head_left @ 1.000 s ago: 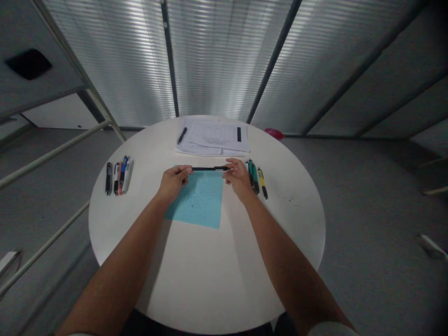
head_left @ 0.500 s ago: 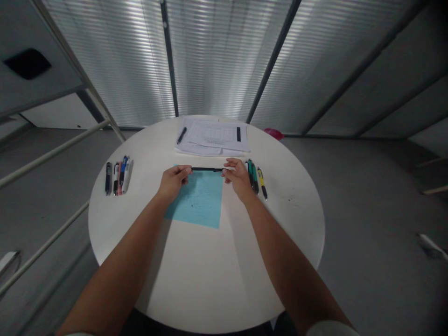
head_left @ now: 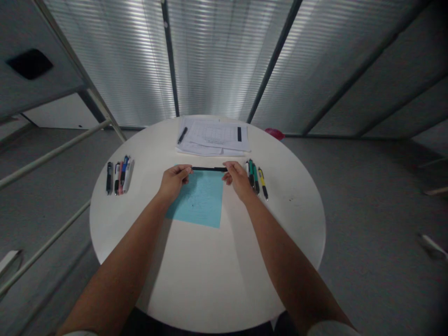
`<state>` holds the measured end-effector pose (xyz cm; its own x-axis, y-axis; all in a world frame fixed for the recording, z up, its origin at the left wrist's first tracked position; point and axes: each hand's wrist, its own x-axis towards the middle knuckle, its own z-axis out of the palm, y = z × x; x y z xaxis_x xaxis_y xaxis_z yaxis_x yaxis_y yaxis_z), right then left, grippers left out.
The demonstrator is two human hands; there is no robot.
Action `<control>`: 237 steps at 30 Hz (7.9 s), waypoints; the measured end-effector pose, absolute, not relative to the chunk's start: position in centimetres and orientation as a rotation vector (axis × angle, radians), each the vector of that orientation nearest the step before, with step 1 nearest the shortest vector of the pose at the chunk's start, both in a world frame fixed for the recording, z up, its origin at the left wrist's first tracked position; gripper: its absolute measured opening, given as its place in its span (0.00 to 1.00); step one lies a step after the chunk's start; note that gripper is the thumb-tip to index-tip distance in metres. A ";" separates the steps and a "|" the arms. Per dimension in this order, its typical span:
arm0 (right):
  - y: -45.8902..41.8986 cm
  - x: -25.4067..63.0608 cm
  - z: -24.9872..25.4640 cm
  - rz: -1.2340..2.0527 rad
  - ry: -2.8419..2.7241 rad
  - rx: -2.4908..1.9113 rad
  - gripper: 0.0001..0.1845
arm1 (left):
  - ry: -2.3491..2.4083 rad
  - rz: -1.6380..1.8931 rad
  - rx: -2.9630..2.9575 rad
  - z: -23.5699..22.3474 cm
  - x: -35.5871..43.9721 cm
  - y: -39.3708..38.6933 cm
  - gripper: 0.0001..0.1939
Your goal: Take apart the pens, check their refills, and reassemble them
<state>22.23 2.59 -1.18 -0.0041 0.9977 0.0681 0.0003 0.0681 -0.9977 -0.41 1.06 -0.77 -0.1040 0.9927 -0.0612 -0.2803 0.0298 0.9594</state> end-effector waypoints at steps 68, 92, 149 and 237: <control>2.5 22.4 -0.8 1.176 -1.172 -1.135 0.14 | 1.782 0.844 2.057 -0.9 -0.5 0.3 0.17; 2.4 22.7 -0.8 1.225 -1.060 -1.058 0.18 | 1.244 1.395 1.264 -0.3 0.0 0.7 0.07; 0.9 21.6 -0.8 0.417 -1.809 -1.236 0.13 | 1.341 1.464 1.107 -0.6 -0.3 1.2 0.07; 4.3 22.8 -3.8 0.521 -1.398 -1.447 0.12 | 1.010 1.752 0.523 -0.5 -1.1 2.0 0.07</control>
<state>22.85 4.26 -3.83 0.2337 0.9152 0.3285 0.4766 0.1866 -0.8591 -1.14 1.97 -0.50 -0.4015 0.9097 -0.1063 -0.5479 -0.1456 0.8238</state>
